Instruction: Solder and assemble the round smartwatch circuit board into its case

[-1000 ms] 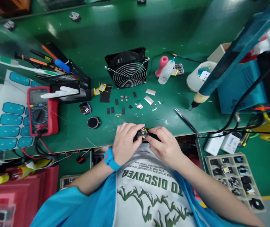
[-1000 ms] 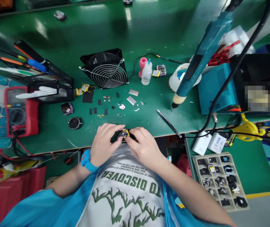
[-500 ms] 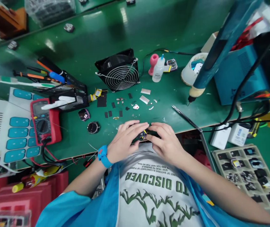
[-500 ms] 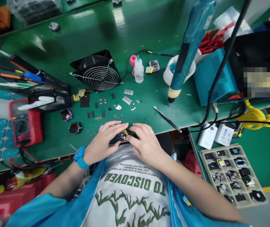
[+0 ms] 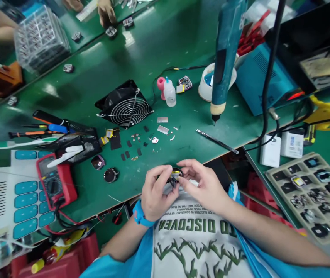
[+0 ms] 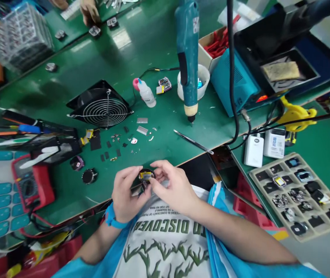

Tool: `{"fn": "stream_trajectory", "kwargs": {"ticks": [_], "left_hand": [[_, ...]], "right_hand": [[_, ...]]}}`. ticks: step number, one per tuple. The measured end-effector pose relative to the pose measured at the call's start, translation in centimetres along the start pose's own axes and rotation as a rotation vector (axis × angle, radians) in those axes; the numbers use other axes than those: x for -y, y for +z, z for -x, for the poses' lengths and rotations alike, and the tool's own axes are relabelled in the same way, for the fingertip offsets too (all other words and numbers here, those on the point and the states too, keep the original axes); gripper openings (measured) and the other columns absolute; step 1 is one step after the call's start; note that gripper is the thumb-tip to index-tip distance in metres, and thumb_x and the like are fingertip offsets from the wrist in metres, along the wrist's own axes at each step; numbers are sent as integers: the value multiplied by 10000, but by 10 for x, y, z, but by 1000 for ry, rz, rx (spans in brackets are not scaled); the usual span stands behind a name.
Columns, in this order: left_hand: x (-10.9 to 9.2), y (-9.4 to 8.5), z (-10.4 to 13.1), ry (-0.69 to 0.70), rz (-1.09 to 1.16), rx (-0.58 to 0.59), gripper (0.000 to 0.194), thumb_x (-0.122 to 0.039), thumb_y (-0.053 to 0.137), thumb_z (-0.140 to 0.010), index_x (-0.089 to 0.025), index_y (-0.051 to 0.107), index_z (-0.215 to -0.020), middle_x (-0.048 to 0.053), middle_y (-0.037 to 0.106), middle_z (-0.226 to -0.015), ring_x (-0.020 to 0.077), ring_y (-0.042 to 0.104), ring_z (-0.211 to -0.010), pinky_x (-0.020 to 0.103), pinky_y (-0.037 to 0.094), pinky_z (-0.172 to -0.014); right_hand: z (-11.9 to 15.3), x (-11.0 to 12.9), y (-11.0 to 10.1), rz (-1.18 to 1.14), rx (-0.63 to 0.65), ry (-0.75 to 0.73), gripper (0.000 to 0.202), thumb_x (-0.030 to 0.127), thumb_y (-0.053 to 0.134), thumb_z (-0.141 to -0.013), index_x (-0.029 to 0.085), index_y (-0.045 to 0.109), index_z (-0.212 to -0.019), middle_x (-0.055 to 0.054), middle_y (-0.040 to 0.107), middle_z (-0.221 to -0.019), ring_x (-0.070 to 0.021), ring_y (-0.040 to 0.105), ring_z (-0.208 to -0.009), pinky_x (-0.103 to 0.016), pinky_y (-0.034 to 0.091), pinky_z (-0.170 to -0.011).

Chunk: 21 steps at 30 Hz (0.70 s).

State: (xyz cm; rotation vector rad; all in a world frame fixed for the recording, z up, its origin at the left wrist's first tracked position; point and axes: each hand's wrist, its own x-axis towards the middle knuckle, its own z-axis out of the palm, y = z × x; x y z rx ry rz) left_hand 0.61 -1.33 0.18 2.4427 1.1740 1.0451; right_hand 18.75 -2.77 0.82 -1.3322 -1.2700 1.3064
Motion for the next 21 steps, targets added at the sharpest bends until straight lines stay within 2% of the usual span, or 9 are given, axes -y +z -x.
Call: {"fn": "stream_trajectory", "kwargs": {"ticks": [2, 3, 6, 7, 9, 11, 14, 18, 21], "left_hand": [[-5, 0, 3, -43, 60, 5, 742, -136, 752, -901, -257, 432, -1558, 117, 645, -1225, 232, 662, -1144, 350, 616, -952], [-7, -1, 4, -96, 135, 20, 756, -197, 785, -899, -271, 431, -1563, 126, 624, -1271, 241, 659, -1160, 366, 620, -963], [-12, -8, 5, -374, 573, 115, 796, -444, 806, -898, -313, 411, -1576, 140, 575, -1378, 242, 686, -1134, 376, 642, -945], [-13, -11, 5, -471, 730, 151, 759, -458, 779, -920, -331, 412, -1573, 128, 588, -1362, 220, 704, -1091, 350, 650, -916], [-14, -16, 3, -594, 939, 218, 608, -356, 734, -971, -365, 482, -1524, 81, 634, -1256, 169, 730, -999, 289, 655, -871], [-15, -19, 2, -627, 992, 264, 512, -239, 740, -961, -366, 595, -1435, 48, 640, -1173, 139, 736, -940, 259, 654, -861], [-14, -19, 2, -630, 940, 279, 482, -170, 772, -915, -349, 675, -1352, 34, 642, -1132, 134, 736, -921, 258, 659, -864], [-17, -17, 3, -666, 908, 208, 462, -147, 773, -902, -319, 686, -1322, 38, 686, -1124, 143, 745, -945, 241, 654, -847], [-21, -16, 2, -681, 904, 146, 457, -122, 759, -896, -288, 679, -1314, 46, 712, -1144, 144, 757, -944, 244, 647, -862]], "right_hand": [[-1, 3, -3, 22, 2, -33, 157, 221, 611, -903, 210, 649, -1055, 12, 727, -790, -115, 710, -699, -218, 578, -652], [-2, 5, -6, 44, 14, -69, 136, 209, 605, -907, 206, 662, -1031, 16, 716, -775, -106, 690, -676, -216, 569, -650], [-6, 11, -19, 132, 124, -216, 163, 159, 593, -911, 202, 694, -1032, 16, 715, -797, -91, 648, -655, -212, 541, -642], [-7, 13, -23, 155, 167, -255, 194, 141, 590, -907, 205, 696, -1056, 18, 716, -809, -89, 644, -658, -211, 535, -642], [-8, 15, -28, 174, 214, -268, 235, 126, 592, -904, 211, 675, -1107, 32, 697, -803, -85, 643, -659, -208, 530, -643], [-7, 15, -31, 156, 197, -220, 236, 144, 617, -909, 216, 627, -1133, 51, 660, -784, -81, 641, -653, -203, 533, -641], [-4, 13, -30, 108, 176, -167, 176, 183, 647, -927, 234, 575, -1079, 55, 652, -800, -82, 644, -667, -205, 543, -649], [4, 11, -30, 66, 183, -134, 91, 238, 651, -973, 251, 576, -1022, 40, 665, -829, -99, 669, -708, -224, 547, -662], [10, 9, -31, 22, 163, -121, 72, 262, 614, -1010, 273, 601, -1080, 23, 686, -888, -115, 692, -753, -248, 565, -693]]}}
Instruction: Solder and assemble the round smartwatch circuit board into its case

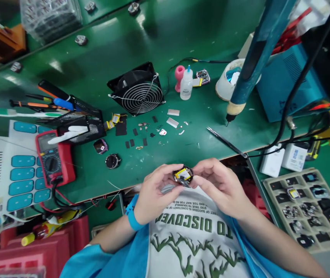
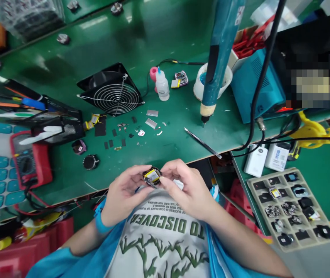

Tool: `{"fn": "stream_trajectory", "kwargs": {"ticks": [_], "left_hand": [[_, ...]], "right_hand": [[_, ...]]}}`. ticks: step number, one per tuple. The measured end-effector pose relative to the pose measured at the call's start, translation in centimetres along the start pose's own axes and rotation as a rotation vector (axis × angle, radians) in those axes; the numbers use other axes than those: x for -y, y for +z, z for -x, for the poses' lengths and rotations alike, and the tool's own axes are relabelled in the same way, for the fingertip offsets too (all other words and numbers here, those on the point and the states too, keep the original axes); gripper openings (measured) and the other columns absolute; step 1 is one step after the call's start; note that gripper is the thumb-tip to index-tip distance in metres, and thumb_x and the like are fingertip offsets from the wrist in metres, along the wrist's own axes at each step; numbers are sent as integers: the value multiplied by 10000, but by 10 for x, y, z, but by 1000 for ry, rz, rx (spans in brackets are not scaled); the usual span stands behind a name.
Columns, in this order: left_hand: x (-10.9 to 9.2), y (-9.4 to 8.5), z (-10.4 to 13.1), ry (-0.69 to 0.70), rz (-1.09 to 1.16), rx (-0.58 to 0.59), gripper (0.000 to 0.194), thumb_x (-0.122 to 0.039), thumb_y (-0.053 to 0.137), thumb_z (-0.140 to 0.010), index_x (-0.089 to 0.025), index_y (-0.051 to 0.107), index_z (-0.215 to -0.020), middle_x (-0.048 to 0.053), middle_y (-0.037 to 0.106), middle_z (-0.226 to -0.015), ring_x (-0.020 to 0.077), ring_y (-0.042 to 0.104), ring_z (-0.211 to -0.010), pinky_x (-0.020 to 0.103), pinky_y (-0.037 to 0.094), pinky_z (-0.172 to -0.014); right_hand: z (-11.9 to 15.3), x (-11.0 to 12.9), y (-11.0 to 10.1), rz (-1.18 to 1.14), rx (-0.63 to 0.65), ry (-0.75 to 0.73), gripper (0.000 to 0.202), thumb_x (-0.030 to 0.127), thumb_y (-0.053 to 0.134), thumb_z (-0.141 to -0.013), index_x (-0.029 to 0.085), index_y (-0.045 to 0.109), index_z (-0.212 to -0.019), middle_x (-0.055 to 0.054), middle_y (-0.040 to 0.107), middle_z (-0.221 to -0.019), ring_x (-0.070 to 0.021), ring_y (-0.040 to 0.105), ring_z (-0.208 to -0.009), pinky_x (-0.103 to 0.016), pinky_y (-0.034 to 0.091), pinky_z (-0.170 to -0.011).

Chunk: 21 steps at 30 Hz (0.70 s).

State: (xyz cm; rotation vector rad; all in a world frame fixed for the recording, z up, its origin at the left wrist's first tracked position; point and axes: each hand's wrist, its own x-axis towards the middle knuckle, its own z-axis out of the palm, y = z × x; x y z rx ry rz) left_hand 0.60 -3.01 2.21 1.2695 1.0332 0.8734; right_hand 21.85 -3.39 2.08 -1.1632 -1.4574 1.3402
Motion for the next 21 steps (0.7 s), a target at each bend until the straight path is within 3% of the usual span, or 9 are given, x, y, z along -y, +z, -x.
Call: {"fn": "stream_trajectory", "kwargs": {"ticks": [5, 10, 15, 21], "left_hand": [[-2, 5, -1, 60, -183, -70, 546, -77, 758, -866, -302, 653, -1353, 16, 723, -1101, 117, 742, -901, 220, 624, -864], [-7, 8, -3, 132, -291, -45, 545, -50, 734, -878, -271, 643, -1367, 3, 706, -1071, 100, 729, -873, 194, 608, -848], [-11, 7, -2, 123, -303, -27, 478, -81, 734, -891, -219, 655, -1342, 14, 710, -1069, 95, 724, -824, 205, 615, -862], [-12, 6, 0, 55, -219, -11, 451, -142, 722, -890, -241, 673, -1327, 30, 725, -1069, 139, 738, -845, 269, 642, -864]], "right_hand": [[5, -1, 3, -5, 0, -55, 230, 251, 721, -947, 290, 631, -1155, 3, 703, -1006, -129, 699, -886, -258, 593, -817], [7, -5, 10, 10, -84, -25, 197, 164, 706, -939, 286, 648, -1083, 13, 698, -1000, -103, 709, -861, -216, 606, -793], [11, -5, 11, 54, -158, -5, 186, 140, 716, -925, 274, 678, -1047, 13, 731, -945, -111, 740, -864, -210, 625, -786], [9, 1, 13, 48, -178, 28, 132, 165, 730, -914, 255, 675, -994, 6, 729, -867, -129, 741, -793, -240, 643, -745]]}}
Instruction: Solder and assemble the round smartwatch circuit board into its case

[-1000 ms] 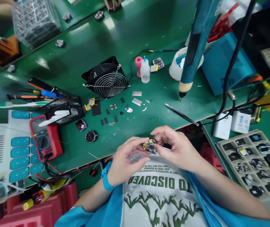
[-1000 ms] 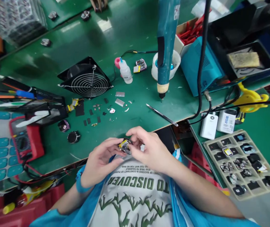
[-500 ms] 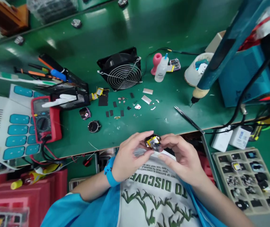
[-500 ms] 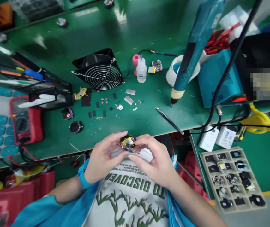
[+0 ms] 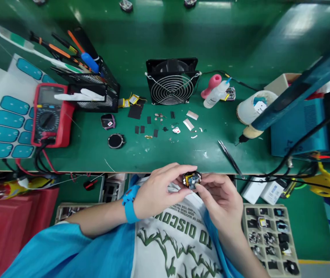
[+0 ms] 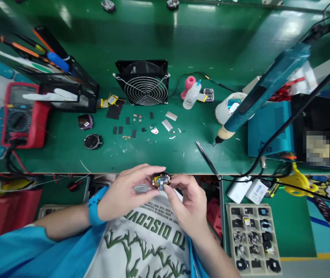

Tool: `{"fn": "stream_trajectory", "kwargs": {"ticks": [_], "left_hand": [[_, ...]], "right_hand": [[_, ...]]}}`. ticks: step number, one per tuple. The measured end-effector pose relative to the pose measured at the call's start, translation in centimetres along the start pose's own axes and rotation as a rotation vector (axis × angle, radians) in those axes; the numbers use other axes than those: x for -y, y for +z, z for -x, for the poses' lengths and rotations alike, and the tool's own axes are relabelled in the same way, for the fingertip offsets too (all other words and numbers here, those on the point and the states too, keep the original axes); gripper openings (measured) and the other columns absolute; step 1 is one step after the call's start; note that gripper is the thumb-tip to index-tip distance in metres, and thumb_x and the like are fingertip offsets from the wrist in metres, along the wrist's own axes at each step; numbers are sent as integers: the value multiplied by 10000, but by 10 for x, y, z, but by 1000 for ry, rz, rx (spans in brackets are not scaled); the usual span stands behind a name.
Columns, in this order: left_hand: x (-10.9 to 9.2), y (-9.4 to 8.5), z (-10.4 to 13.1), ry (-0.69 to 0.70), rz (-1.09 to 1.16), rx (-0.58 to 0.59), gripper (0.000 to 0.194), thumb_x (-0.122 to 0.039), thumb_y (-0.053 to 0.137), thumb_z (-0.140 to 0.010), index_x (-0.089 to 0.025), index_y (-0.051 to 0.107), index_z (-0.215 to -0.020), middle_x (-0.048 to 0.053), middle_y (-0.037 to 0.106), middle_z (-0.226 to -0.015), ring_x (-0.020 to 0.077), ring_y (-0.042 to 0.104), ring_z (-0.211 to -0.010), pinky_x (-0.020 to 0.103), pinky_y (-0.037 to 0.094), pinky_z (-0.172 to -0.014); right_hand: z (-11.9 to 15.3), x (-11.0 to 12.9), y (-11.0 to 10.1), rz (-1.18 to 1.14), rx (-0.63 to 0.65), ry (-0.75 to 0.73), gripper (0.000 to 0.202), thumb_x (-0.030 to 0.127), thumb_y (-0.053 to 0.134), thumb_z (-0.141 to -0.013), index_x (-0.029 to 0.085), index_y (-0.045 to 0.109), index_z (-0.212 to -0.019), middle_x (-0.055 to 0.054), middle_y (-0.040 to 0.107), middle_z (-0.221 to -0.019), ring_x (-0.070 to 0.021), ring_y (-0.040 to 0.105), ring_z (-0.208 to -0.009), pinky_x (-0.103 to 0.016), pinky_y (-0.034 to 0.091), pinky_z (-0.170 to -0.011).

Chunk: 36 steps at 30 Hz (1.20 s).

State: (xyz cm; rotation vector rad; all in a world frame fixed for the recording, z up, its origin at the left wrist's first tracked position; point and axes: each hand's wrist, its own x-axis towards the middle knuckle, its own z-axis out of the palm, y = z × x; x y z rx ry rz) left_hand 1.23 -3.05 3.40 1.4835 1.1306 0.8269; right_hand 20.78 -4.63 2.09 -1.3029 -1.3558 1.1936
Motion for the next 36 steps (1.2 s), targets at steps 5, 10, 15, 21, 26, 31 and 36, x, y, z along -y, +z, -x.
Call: {"fn": "stream_trajectory", "kwargs": {"ticks": [5, 10, 15, 21, 26, 31, 36], "left_hand": [[1, 1, -2, -104, 190, -1, 444, -149, 727, -864, -233, 699, -1299, 54, 747, -1116, 161, 745, -877, 289, 648, -851], [7, 1, -6, -282, 514, 14, 472, -139, 755, -822, -192, 695, -1287, 72, 751, -1108, 172, 759, -933, 253, 630, -828], [14, 0, -9, -401, 678, 9, 399, -185, 775, -857, -173, 710, -1250, 101, 751, -1186, 175, 772, -927, 265, 651, -820], [17, -2, -10, -419, 776, 11, 310, -259, 738, -925, -160, 735, -1219, 89, 780, -1109, 159, 778, -894, 252, 675, -796], [13, -3, -10, -414, 700, 30, 312, -225, 739, -903, -164, 744, -1209, 97, 781, -1170, 179, 792, -914, 289, 687, -829], [11, 0, -5, -367, 543, 33, 392, -191, 751, -871, -169, 714, -1261, 102, 795, -1161, 211, 793, -971, 351, 670, -922], [14, 2, -5, -368, 466, -3, 346, -237, 771, -878, -182, 733, -1218, 69, 810, -1043, 192, 789, -921, 334, 670, -900]], "right_hand": [[2, -3, -1, 37, 30, -39, 146, 167, 701, -938, 267, 661, -1037, -19, 721, -948, -153, 728, -866, -276, 639, -764], [2, -7, -3, 184, 66, -132, 201, 157, 682, -948, 281, 662, -1105, -40, 693, -1030, -180, 688, -984, -322, 597, -834], [-2, -4, -2, 253, 118, -147, 219, 188, 699, -942, 279, 678, -1141, -53, 690, -1117, -175, 690, -954, -327, 604, -812], [-3, -4, -1, 347, 97, -239, 290, 174, 721, -928, 291, 678, -1190, -78, 703, -1159, -216, 711, -1022, -396, 633, -884], [-3, -5, 0, 341, 74, -226, 246, 141, 705, -932, 285, 696, -1131, -60, 716, -1121, -193, 724, -986, -362, 632, -871], [-4, -7, 3, 329, 37, -229, 161, 139, 693, -931, 262, 695, -1036, -64, 725, -1073, -197, 734, -981, -346, 635, -836], [-5, -9, 8, 317, -1, -254, 127, 132, 686, -935, 244, 688, -996, -58, 725, -1028, -181, 740, -918, -315, 634, -792]]}}
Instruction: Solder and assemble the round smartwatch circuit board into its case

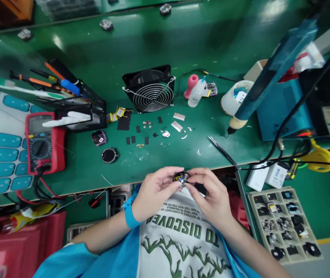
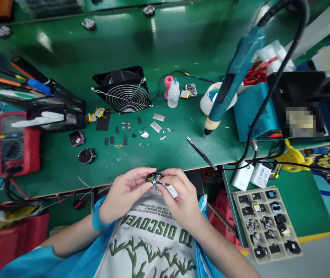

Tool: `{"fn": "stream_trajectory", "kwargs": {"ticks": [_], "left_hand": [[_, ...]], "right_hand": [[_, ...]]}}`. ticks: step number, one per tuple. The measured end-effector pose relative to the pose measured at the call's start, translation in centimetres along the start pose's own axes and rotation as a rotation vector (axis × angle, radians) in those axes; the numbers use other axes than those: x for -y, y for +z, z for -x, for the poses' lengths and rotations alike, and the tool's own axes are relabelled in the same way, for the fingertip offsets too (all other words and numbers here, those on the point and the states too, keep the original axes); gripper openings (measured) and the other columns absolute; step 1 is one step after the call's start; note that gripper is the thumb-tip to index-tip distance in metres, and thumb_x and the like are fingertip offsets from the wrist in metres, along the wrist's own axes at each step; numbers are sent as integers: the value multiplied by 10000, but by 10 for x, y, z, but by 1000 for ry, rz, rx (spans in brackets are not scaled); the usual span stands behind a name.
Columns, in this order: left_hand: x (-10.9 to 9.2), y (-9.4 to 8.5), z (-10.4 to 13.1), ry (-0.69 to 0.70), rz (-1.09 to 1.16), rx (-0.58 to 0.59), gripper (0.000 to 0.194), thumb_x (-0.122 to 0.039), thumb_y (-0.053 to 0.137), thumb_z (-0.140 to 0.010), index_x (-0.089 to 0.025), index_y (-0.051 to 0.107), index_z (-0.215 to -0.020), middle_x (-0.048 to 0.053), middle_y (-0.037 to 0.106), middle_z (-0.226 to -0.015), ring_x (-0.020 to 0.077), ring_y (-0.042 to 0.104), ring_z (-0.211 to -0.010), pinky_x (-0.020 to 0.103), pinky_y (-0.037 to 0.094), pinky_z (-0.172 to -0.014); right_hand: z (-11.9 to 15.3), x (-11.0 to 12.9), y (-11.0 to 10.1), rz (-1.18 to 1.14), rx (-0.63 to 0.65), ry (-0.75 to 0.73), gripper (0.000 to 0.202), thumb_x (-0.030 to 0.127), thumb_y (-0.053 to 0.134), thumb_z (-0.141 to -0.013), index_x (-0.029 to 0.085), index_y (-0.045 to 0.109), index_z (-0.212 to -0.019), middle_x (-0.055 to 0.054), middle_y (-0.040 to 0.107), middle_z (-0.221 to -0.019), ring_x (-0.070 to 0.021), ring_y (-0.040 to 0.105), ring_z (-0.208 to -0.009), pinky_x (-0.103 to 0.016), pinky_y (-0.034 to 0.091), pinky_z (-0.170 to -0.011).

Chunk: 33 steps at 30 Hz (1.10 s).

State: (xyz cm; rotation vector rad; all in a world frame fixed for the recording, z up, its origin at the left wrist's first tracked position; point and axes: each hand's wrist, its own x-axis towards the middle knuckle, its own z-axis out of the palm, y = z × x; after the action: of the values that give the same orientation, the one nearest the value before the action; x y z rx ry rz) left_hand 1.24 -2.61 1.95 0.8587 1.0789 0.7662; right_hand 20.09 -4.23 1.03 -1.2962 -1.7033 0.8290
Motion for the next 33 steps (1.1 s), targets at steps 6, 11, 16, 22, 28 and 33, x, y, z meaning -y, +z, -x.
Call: {"fn": "stream_trajectory", "kwargs": {"ticks": [6, 11, 16, 22, 28, 33], "left_hand": [[0, -5, -9, -134, 241, -47, 419, -366, 875, -814, -172, 740, -1159, 81, 788, -1054, 187, 771, -895, 289, 682, -758], [-7, -23, -18, -59, -22, -37, 378, -409, 807, -877, -176, 740, -1167, 79, 798, -976, 181, 772, -807, 281, 670, -725], [-18, -38, -27, 308, -760, 1, 221, -265, 622, -984, -223, 785, -1127, 73, 805, -1053, 205, 763, -924, 307, 645, -831], [-15, -42, -24, 549, -1017, -15, 269, -219, 577, -1025, -234, 718, -1254, 88, 758, -1223, 225, 719, -1149, 371, 592, -1022], [-5, -52, -16, 619, -1107, -60, 361, -263, 656, -1005, -232, 618, -1363, 116, 688, -1340, 261, 652, -1216, 455, 552, -1060], [9, -47, -14, 680, -1168, -189, 480, -225, 706, -970, -209, 548, -1423, 136, 665, -1338, 277, 617, -1212, 473, 543, -1038]], "right_hand": [[-4, -2, 1, 79, -52, -40, 156, 221, 693, -956, 244, 657, -1105, -82, 721, -1080, -195, 731, -908, -343, 629, -763], [-25, -26, -24, 483, -213, -154, 90, 262, 660, -979, 247, 655, -1068, -88, 722, -1037, -254, 667, -954, -447, 561, -848], [-45, -60, -61, 946, -111, -7, 199, 360, 607, -993, 178, 662, -1049, -150, 674, -985, -317, 571, -906, -454, 481, -785], [-48, -74, -68, 895, -3, -69, 232, 325, 466, -1038, 221, 572, -859, -94, 616, -790, -277, 583, -760, -393, 450, -703], [-43, -58, -63, 605, 88, -19, 331, 518, 381, -1082, 250, 496, -927, 9, 614, -615, -200, 609, -506, -308, 404, -521], [-46, -46, -58, 492, 186, -26, 225, 448, 435, -1077, 258, 477, -964, 32, 640, -630, -176, 619, -473, -280, 414, -472]]}}
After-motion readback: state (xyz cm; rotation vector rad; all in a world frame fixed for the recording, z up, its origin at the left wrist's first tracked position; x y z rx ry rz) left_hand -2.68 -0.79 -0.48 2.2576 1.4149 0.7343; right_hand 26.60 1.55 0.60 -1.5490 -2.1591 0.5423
